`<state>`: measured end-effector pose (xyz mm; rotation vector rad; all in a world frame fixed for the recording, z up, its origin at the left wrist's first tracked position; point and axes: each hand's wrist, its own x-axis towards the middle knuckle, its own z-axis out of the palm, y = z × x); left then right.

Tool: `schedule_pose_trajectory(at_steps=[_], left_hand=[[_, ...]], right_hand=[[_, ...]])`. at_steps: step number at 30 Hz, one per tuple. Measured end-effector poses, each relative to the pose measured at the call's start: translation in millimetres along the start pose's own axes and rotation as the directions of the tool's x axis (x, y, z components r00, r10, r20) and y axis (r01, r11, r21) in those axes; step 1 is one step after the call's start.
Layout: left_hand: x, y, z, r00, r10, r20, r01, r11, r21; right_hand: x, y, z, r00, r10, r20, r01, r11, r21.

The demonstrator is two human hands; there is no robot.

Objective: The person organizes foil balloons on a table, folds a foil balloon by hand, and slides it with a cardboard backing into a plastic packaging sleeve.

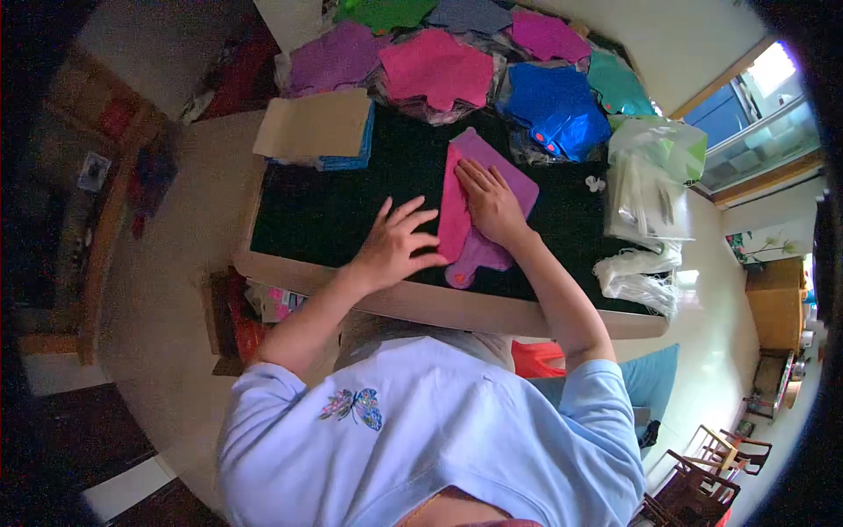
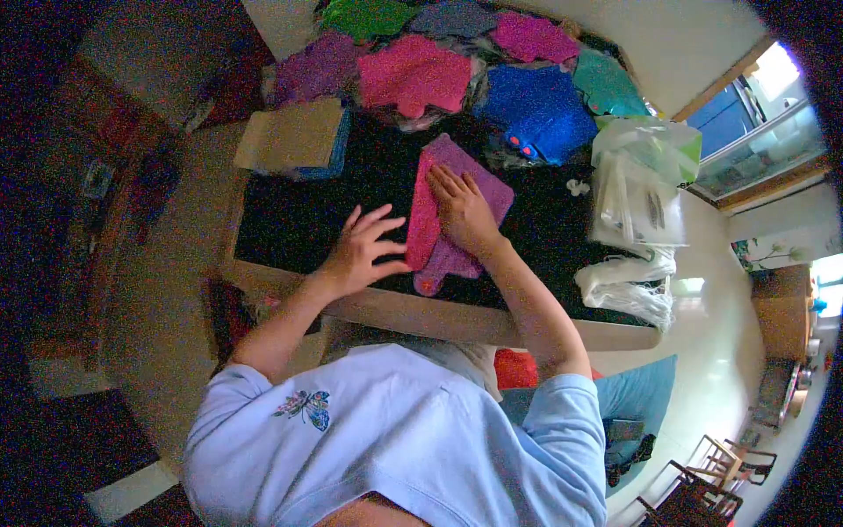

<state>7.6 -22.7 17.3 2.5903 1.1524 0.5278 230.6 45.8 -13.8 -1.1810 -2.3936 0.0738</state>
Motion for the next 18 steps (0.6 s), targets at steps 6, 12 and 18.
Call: schedule_pose_trajectory(at_steps=[6, 12, 18], left_hand=[[59, -37, 27, 0.996, 0.078, -0.049, -0.078, 0.997, 0.005], [56, -38, 29, 0.996, 0.084, -0.033, -0.083, 0.996, 0.02], [55, -36, 31, 0.997, 0.061, -0.048, -0.061, 0.998, 0.003]], right_hand=[[1, 4, 2, 0.999, -0.034, 0.017, 0.033, 0.999, 0.035], [-8, 16, -29, 0.915, 0.326, -0.237, -0.32, 0.945, 0.063], [-26, 45, -34, 0.786, 0.591, -0.181, -0.615, 0.775, -0.145]])
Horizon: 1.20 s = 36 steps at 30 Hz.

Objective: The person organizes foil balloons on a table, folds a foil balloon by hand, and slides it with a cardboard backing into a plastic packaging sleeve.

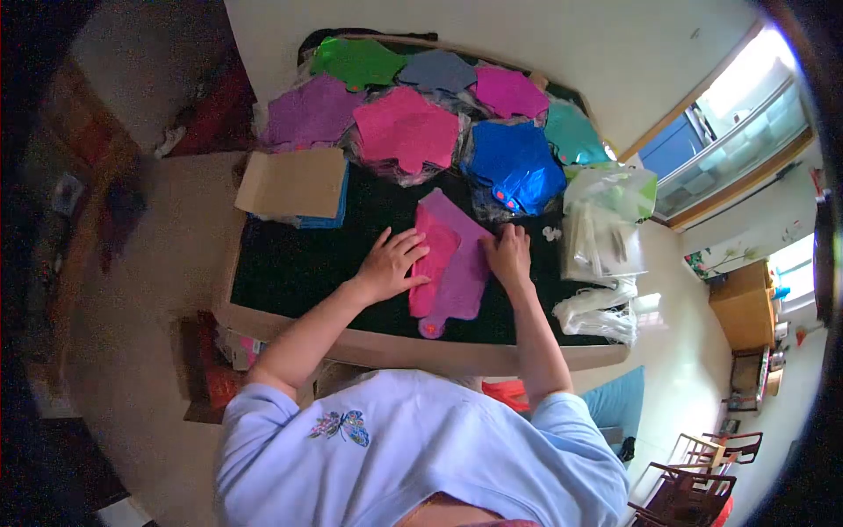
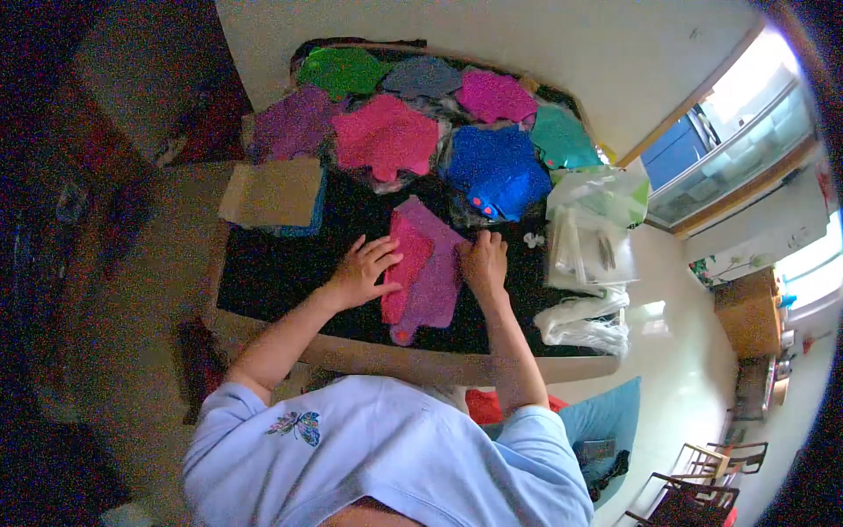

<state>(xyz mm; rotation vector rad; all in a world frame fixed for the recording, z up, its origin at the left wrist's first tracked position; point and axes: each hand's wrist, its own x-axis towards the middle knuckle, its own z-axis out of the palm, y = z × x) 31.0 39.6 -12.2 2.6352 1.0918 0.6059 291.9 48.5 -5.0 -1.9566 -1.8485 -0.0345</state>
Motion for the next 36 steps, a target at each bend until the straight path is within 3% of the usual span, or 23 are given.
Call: schedule_pose_trajectory(at_steps=[2, 4, 5, 7, 11, 13, 16, 17, 19, 20, 22, 23, 28, 30, 32, 34, 36], left_hand=[[0, 0, 1, 1.0, -0.001, -0.008, 0.001, 1.0, -0.01], [-1, 0, 3, 1.0, -0.002, -0.009, 0.002, 1.0, -0.023], [-1, -1, 4, 1.0, -0.004, -0.013, 0.004, 1.0, -0.016], [0, 0, 3, 1.0, -0.008, -0.015, 0.008, 1.0, -0.012], [0, 0, 3, 1.0, -0.017, -0.022, 0.017, 1.0, -0.026], [-2, 0, 3, 1.0, -0.012, -0.022, 0.012, 1.0, -0.021], [0, -2, 2, 1.0, 0.0, -0.031, 0.0, 1.0, -0.011], [0, -2, 3, 1.0, -0.003, -0.006, 0.004, 1.0, 0.017], [-1, -1, 2, 1.0, -0.01, 0.022, 0.009, 0.999, 0.048], [0, 0, 1, 0.999, -0.02, 0.05, 0.017, 0.998, 0.052], [0, -1, 2, 0.996, -0.029, 0.079, 0.024, 0.998, 0.063], [-1, -3, 7, 0.999, -0.036, 0.032, 0.035, 0.999, 0.027], [-2, 1, 4, 0.997, -0.068, -0.021, 0.066, 0.993, -0.094], [0, 1, 2, 0.999, -0.013, 0.044, 0.011, 0.999, 0.051], [1, 1, 1, 0.998, 0.004, 0.061, -0.007, 0.999, 0.042], [5, 6, 0, 0.998, -0.007, 0.065, 0.004, 0.999, 0.032], [6, 16, -4, 0.996, -0.035, 0.082, 0.032, 0.999, 0.034]], right_hand=[[-2, -1, 2, 0.998, 0.038, 0.054, -0.038, 0.999, -0.006], [-5, -6, -4, 0.999, 0.028, 0.015, -0.031, 0.966, 0.256], [-9, -8, -9, 0.999, 0.032, 0.021, -0.036, 0.966, 0.255], [-13, -24, -33, 0.926, 0.27, 0.262, -0.364, 0.822, 0.439], [-22, 11, 7, 0.907, 0.357, 0.225, -0.422, 0.789, 0.446], [-19, 0, -1, 0.984, 0.171, 0.045, -0.175, 0.908, 0.38], [-13, -32, -16, 0.991, 0.121, 0.065, -0.137, 0.884, 0.447], [-9, -43, -11, 0.995, 0.095, -0.024, -0.077, 0.908, 0.413], [-5, -67, -17, 0.996, -0.065, 0.057, 0.025, 0.85, 0.527], [-4, -81, -15, 0.992, -0.126, -0.031, 0.122, 0.831, 0.543], [-6, -87, -3, 0.978, -0.199, 0.058, 0.142, 0.846, 0.514], [-7, -87, 6, 0.963, -0.183, 0.2, 0.066, 0.873, 0.484], [-3, -73, 10, 0.933, -0.281, 0.225, 0.087, 0.782, 0.617], [-4, -67, 14, 0.912, -0.332, 0.242, 0.068, 0.702, 0.709], [-9, -63, 21, 0.909, -0.405, 0.097, 0.258, 0.73, 0.632], [-14, -68, 6, 0.904, -0.422, -0.066, 0.414, 0.827, 0.382], [-20, -61, 11, 0.913, -0.372, -0.169, 0.407, 0.865, 0.294]])
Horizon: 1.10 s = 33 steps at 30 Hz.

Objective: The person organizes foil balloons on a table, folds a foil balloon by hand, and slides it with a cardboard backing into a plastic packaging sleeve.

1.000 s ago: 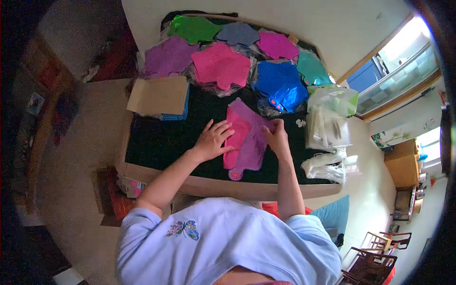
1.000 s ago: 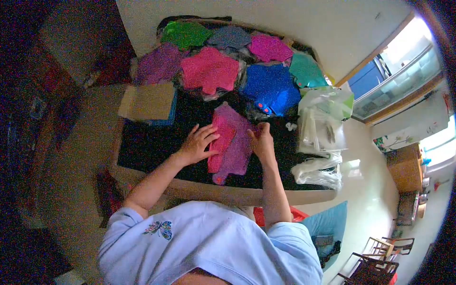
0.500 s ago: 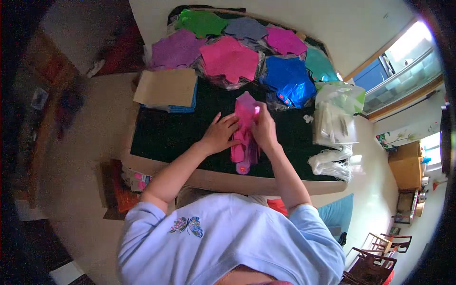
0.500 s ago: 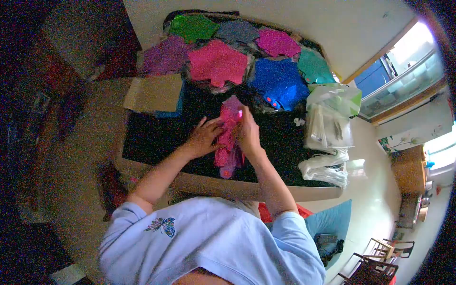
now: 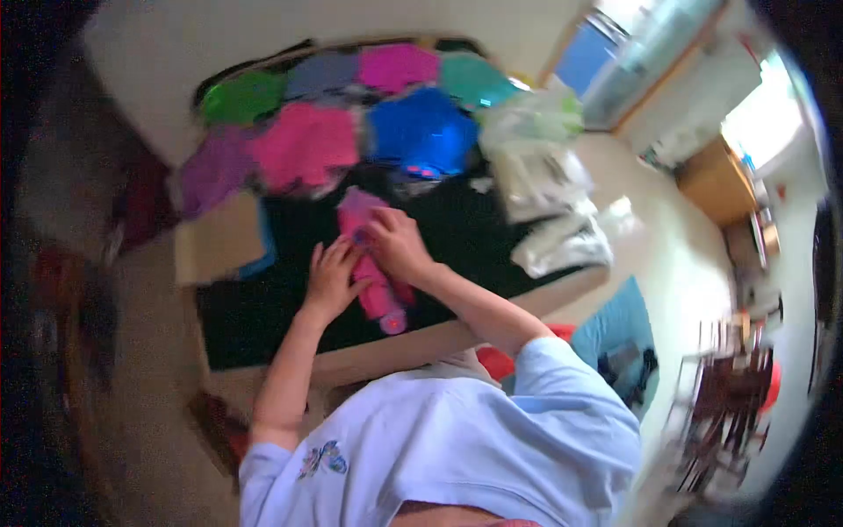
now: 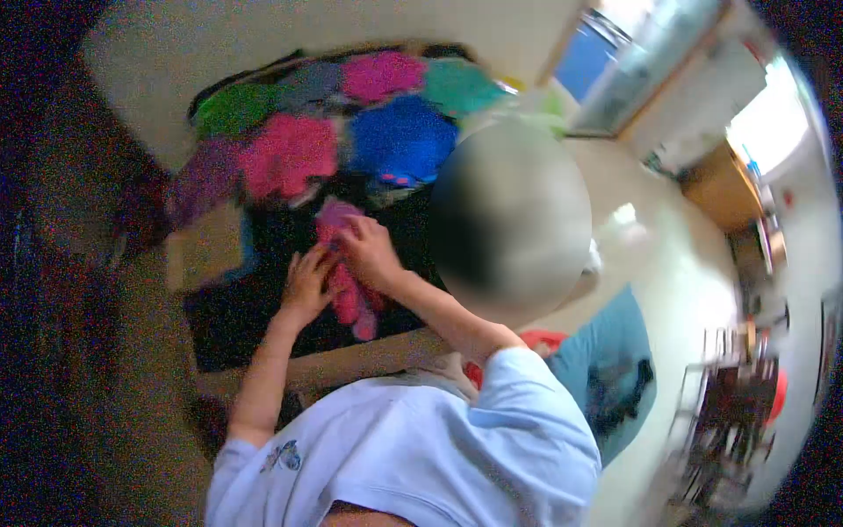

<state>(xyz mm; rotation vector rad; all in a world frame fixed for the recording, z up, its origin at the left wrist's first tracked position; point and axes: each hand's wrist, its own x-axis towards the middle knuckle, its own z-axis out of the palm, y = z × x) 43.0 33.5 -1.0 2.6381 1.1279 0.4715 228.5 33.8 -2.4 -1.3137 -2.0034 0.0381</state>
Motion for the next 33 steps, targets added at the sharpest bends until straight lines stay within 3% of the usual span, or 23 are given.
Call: schedule_pose_trajectory(at_steps=[2, 6, 10, 12, 13, 18, 20, 21, 26, 30, 32, 33], left_hand=[[3, 2, 3, 0.999, -0.014, 0.029, 0.014, 1.0, 0.017], [4, 0, 14, 1.0, 0.016, -0.002, -0.016, 0.999, -0.028], [7, 11, 7, 0.996, 0.086, -0.004, -0.086, 0.992, -0.096], [7, 9, 13, 0.999, 0.03, -0.046, -0.035, 0.994, -0.104], [7, 8, 15, 0.997, 0.068, -0.02, -0.07, 0.993, -0.1], [5, 7, 16, 0.999, 0.052, -0.013, -0.053, 0.997, -0.055], [5, 10, 15, 0.997, 0.074, -0.02, -0.075, 0.997, -0.032], [5, 11, 14, 0.996, 0.087, -0.032, -0.087, 0.996, -0.013], [4, 9, 13, 0.997, 0.071, -0.007, -0.071, 0.997, -0.013], [4, -3, 20, 0.997, 0.035, 0.072, -0.039, 0.998, 0.048], [3, -3, 19, 0.997, 0.039, 0.069, -0.042, 0.998, 0.053], [2, -3, 18, 0.997, 0.045, 0.07, -0.05, 0.997, 0.061]], right_hand=[[-5, 7, 6, 0.992, 0.008, -0.128, -0.012, 0.999, -0.033], [-16, 16, 21, 0.986, 0.104, -0.132, -0.102, 0.995, 0.02], [-18, 18, 27, 0.989, 0.045, -0.141, -0.035, 0.997, 0.071], [-18, 19, 26, 0.988, -0.024, -0.156, 0.029, 0.999, 0.034], [-19, 20, 35, 0.987, 0.01, -0.16, -0.015, 0.999, -0.028], [-21, 28, 58, 0.988, 0.006, -0.154, -0.007, 1.0, -0.004], [-21, 28, 63, 0.986, -0.09, -0.137, 0.065, 0.982, -0.179], [-21, 26, 65, 0.986, -0.089, -0.142, 0.064, 0.982, -0.176], [-21, 23, 63, 1.0, -0.006, -0.019, 0.006, 1.0, -0.009], [-17, 21, 48, 0.996, 0.008, -0.087, -0.004, 0.999, 0.046], [-2, 36, 54, 0.98, 0.125, 0.152, -0.174, 0.91, 0.375], [-2, 37, 50, 0.98, 0.121, 0.157, -0.173, 0.911, 0.376]])
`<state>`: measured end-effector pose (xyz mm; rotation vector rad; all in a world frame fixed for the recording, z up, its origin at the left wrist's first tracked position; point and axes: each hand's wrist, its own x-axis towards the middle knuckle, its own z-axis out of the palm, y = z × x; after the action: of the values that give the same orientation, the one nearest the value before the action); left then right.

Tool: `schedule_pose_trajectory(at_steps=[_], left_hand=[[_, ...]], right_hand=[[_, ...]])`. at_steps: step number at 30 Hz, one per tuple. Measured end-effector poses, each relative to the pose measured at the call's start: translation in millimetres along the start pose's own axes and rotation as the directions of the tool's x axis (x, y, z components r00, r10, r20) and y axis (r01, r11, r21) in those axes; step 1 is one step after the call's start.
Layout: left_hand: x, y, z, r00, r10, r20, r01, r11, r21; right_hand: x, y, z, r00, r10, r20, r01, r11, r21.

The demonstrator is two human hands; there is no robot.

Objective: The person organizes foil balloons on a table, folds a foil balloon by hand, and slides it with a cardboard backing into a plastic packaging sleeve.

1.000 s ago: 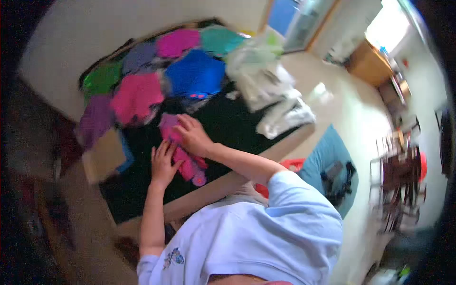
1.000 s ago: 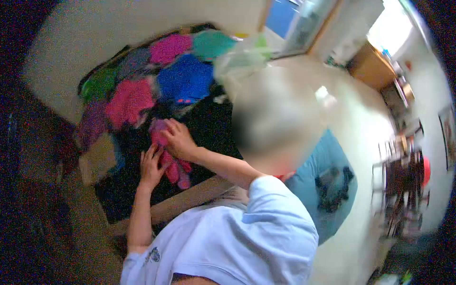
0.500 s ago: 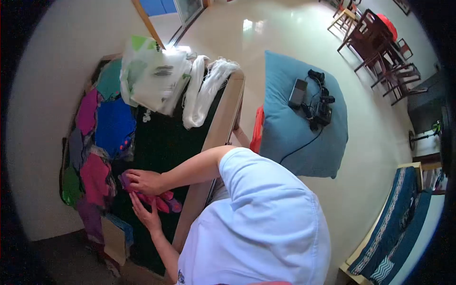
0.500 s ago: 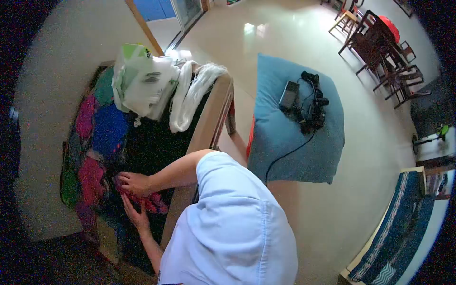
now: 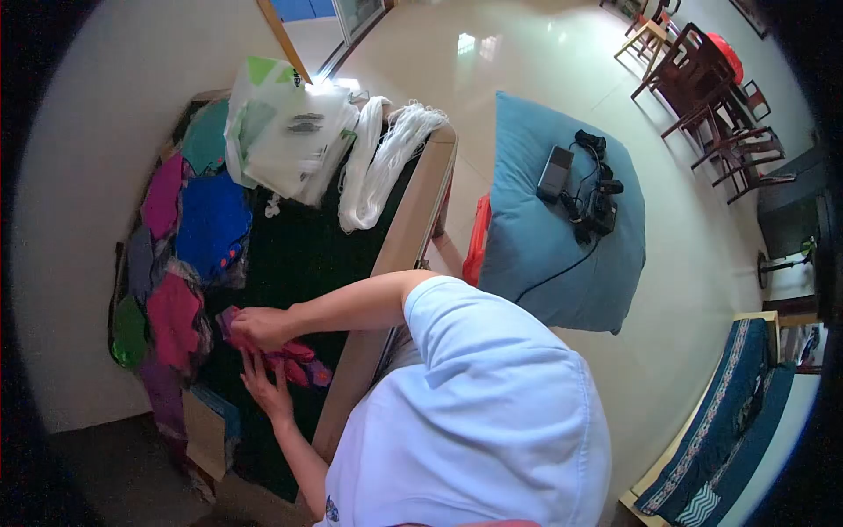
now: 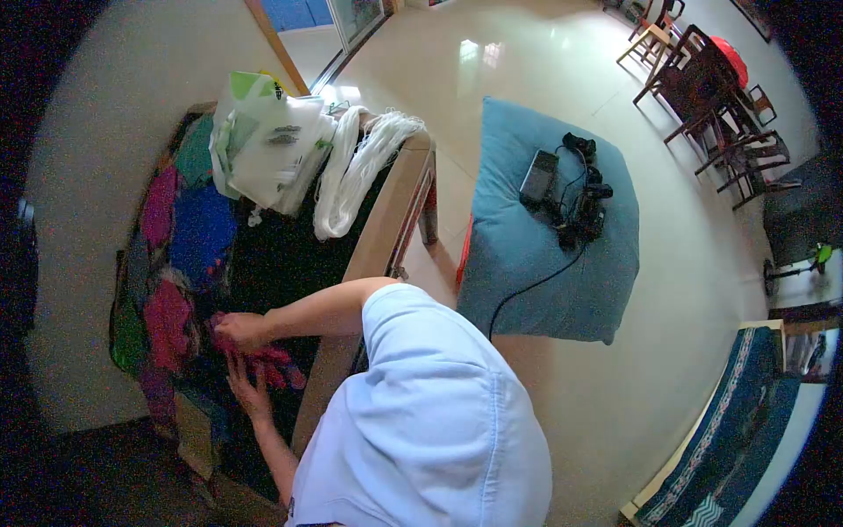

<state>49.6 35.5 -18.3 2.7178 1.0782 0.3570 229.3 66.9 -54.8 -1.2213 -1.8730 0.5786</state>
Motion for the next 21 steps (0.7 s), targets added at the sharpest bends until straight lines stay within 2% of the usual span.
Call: schedule_pose_trajectory(at_steps=[2, 4, 6, 7, 8, 10, 12, 13, 16, 20, 21], left_hand=[[1, -4, 1, 1.0, 0.012, -0.008, -0.012, 1.0, 0.004], [0, -7, 4, 1.0, -0.006, -0.003, 0.006, 1.0, 0.011], [0, -8, 4, 0.998, 0.052, -0.039, -0.053, 0.998, -0.016], [-1, -5, 3, 1.0, 0.016, -0.01, -0.016, 1.0, -0.011], [1, 2, -1, 1.0, -0.016, 0.002, 0.016, 1.0, -0.015], [0, 4, -2, 0.998, -0.054, 0.029, 0.055, 0.998, -0.017], [2, 3, 0, 0.998, -0.056, 0.026, 0.056, 0.998, -0.007], [2, 2, 2, 0.998, -0.057, 0.037, 0.057, 0.998, -0.01], [3, 0, 5, 0.999, -0.032, 0.014, 0.032, 0.999, -0.018], [3, 4, 0, 0.999, -0.035, 0.009, 0.035, 0.999, 0.002], [3, 5, 0, 1.0, -0.018, -0.012, 0.018, 1.0, -0.002]], right_hand=[[-6, -6, -11, 0.968, -0.194, -0.161, 0.179, 0.978, -0.104], [-6, -20, -37, 0.996, -0.086, 0.024, 0.088, 0.982, -0.168], [-6, -29, -73, 0.933, -0.087, 0.35, 0.119, 0.99, -0.07], [-17, -49, -103, 0.89, -0.072, 0.449, 0.097, 0.995, -0.034], [-26, -65, -131, 0.844, -0.082, 0.53, 0.135, 0.989, -0.062], [-43, -93, -173, 0.744, 0.03, 0.667, 0.116, 0.978, -0.173], [-63, -135, -217, 0.736, 0.055, 0.675, 0.194, 0.938, -0.288], [-70, -153, -234, 0.735, 0.058, 0.676, 0.186, 0.941, -0.283], [-84, -206, -265, 0.613, 0.379, 0.693, -0.13, 0.914, -0.384], [-92, -245, -290, 0.42, 0.484, 0.768, -0.254, 0.875, -0.413], [-95, -245, -294, 0.408, 0.425, 0.808, -0.157, 0.905, -0.396]])
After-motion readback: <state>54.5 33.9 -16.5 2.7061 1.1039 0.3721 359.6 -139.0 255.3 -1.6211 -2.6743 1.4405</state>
